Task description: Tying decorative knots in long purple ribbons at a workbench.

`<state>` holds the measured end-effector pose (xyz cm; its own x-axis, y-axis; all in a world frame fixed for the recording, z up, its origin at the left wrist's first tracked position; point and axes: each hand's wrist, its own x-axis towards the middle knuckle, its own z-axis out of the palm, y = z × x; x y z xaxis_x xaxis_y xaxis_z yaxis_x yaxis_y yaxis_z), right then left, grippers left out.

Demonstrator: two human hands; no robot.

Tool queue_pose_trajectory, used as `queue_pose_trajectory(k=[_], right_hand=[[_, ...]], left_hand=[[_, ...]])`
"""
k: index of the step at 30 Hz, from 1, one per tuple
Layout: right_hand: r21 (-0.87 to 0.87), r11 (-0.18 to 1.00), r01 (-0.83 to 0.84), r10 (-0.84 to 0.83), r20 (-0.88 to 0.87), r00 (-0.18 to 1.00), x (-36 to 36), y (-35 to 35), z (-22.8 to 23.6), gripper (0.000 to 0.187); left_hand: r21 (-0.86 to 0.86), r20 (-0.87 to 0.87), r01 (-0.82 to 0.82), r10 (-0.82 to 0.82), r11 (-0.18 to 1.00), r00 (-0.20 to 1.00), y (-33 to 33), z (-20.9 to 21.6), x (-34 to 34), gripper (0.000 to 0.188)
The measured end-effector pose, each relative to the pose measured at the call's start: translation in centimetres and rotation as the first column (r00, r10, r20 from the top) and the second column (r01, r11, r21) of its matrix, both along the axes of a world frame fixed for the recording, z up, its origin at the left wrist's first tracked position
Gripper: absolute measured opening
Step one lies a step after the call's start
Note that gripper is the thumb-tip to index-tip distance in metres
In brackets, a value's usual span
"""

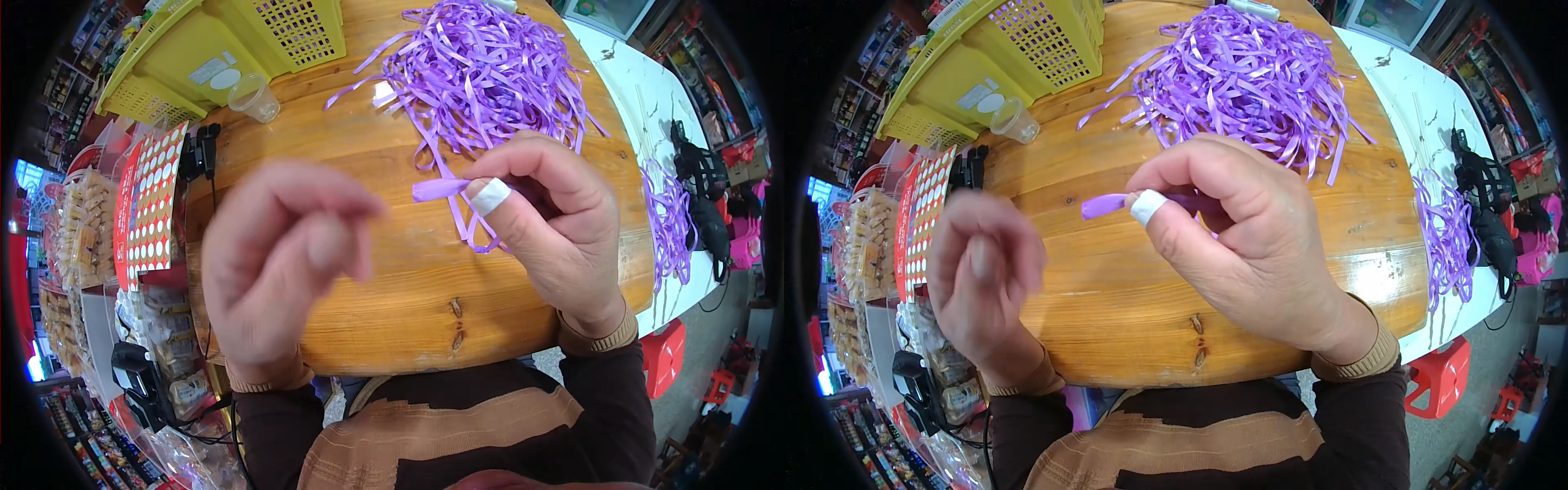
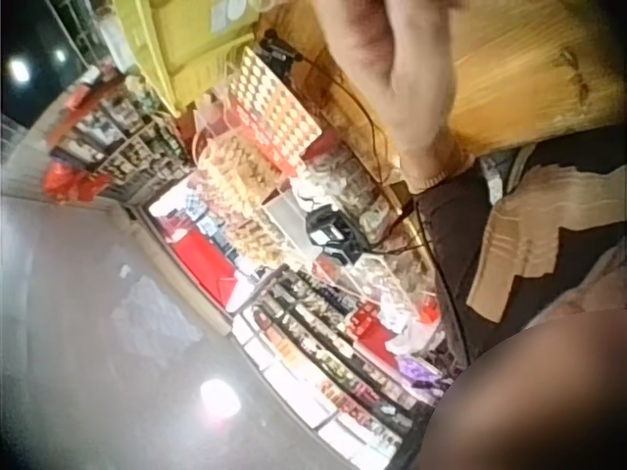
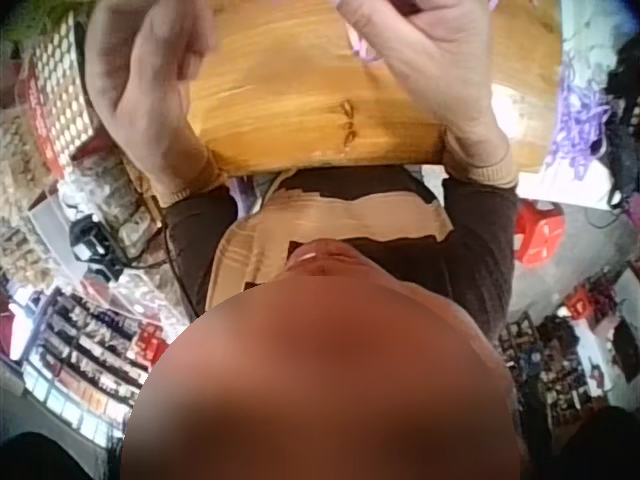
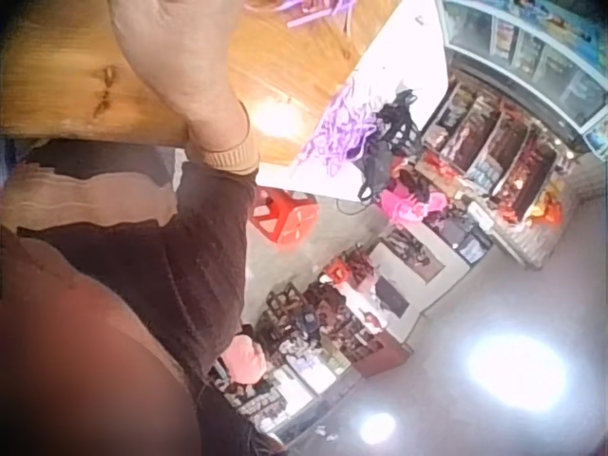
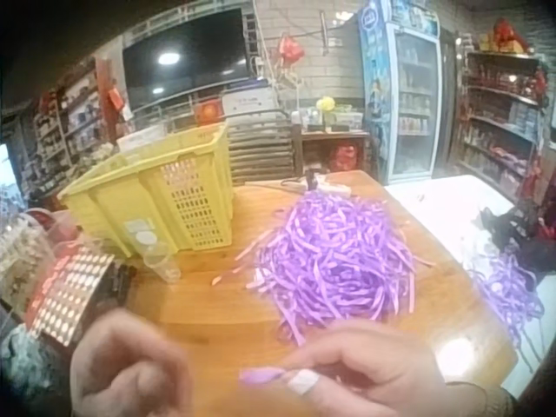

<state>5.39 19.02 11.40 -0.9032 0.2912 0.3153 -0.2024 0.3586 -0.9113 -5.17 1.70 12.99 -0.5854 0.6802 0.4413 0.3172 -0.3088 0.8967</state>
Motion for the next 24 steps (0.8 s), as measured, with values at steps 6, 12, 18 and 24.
queue_pose_trajectory(k=[6,12,18,24], right_hand=[[-0.016,1.0,0.021,-0.022,-0.028,0.999,0.6,0.1,0.6,0.007],[0.086,0.996,0.034,-0.02,-0.167,0.986,0.5,0.1,0.6,0.01],[0.12,0.993,0.003,0.012,-0.124,0.992,1.2,0.0,1.1,0.009],[0.132,0.991,-0.008,0.027,-0.143,0.989,1.3,-0.3,1.3,0.01]], left_hand=[[-0.136,0.013,0.669,-0.674,0.731,0.739,-2.0,1.0,1.4,0.049],[0.139,-0.226,0.799,-0.767,0.585,0.601,-1.4,-1.3,3.0,0.073],[0.175,-0.171,0.777,-0.759,0.604,0.629,-1.3,-0.2,2.3,0.056],[0.035,-0.289,0.36,-0.336,0.932,0.896,-2.2,0.1,0.0,0.024]])
